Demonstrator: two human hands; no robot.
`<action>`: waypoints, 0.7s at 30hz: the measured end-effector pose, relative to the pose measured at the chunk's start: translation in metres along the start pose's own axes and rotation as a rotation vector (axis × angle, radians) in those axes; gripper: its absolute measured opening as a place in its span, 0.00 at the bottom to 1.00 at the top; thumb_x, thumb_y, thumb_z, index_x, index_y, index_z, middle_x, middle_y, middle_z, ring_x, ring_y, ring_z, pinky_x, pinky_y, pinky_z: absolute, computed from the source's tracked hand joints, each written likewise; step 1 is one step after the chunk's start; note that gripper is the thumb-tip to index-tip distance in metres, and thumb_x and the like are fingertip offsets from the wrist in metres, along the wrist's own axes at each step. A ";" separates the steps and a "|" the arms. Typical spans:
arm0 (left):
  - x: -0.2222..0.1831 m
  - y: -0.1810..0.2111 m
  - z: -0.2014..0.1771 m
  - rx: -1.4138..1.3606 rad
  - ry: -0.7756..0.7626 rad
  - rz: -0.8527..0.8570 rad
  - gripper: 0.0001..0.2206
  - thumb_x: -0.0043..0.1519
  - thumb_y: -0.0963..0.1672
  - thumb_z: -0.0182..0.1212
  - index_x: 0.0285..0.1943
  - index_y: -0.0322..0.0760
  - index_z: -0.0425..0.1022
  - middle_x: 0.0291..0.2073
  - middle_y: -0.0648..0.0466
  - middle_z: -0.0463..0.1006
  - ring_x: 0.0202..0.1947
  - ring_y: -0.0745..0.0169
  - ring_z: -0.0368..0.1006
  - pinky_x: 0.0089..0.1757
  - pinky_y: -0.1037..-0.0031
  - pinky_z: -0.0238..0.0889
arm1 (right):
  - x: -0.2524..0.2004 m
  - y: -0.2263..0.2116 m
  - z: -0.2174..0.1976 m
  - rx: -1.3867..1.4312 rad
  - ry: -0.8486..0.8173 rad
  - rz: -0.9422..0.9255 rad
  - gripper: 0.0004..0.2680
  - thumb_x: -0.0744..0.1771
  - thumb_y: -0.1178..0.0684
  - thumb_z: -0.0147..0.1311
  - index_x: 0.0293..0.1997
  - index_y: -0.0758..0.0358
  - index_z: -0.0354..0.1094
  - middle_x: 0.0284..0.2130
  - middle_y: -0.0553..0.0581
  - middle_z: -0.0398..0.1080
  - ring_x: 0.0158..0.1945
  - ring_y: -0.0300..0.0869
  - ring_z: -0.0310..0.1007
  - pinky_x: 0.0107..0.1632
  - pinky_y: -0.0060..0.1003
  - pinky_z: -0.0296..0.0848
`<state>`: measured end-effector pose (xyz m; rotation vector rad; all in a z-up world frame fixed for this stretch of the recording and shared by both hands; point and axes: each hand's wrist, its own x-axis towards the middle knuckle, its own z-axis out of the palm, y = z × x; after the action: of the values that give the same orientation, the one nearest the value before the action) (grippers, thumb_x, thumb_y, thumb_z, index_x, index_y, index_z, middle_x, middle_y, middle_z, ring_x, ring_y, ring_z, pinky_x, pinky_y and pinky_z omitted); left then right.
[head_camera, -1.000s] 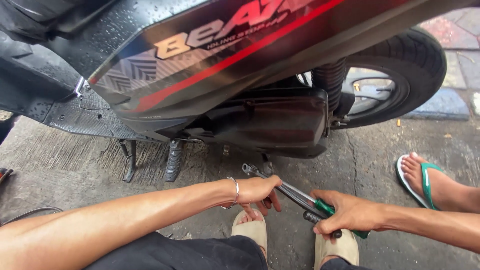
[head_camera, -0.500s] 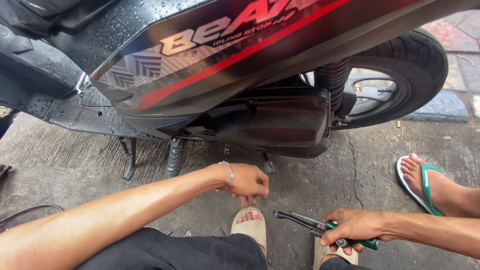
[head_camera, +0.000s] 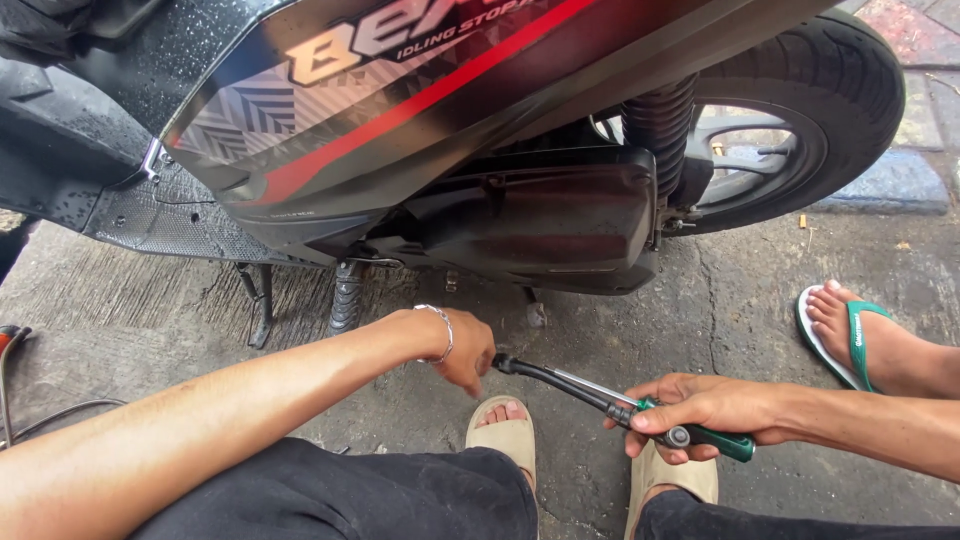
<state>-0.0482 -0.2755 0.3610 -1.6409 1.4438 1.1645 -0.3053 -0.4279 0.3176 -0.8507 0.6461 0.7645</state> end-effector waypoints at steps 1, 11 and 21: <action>-0.001 0.003 0.002 0.002 0.000 0.001 0.20 0.57 0.54 0.65 0.56 0.49 0.80 0.48 0.58 0.82 0.46 0.58 0.77 0.43 0.66 0.71 | 0.001 0.002 -0.002 0.002 0.001 -0.001 0.19 0.64 0.57 0.60 0.60 0.78 0.69 0.37 0.71 0.75 0.22 0.44 0.66 0.14 0.27 0.58; 0.004 0.011 0.006 -0.068 0.016 -0.099 0.39 0.57 0.69 0.39 0.36 0.35 0.78 0.38 0.48 0.80 0.40 0.50 0.76 0.41 0.61 0.68 | 0.000 0.007 -0.009 -0.008 -0.146 -0.037 0.20 0.64 0.56 0.61 0.61 0.78 0.69 0.35 0.68 0.74 0.21 0.42 0.66 0.14 0.26 0.57; 0.012 -0.001 0.006 -0.066 0.154 0.077 0.26 0.62 0.60 0.54 0.56 0.43 0.75 0.49 0.49 0.80 0.47 0.52 0.77 0.43 0.63 0.71 | -0.002 0.003 -0.001 -0.168 -0.107 0.025 0.16 0.65 0.57 0.63 0.56 0.78 0.71 0.34 0.67 0.77 0.20 0.39 0.68 0.14 0.23 0.59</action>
<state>-0.0484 -0.2751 0.3476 -1.7672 1.5923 1.1607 -0.3093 -0.4280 0.3174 -0.9500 0.5033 0.8899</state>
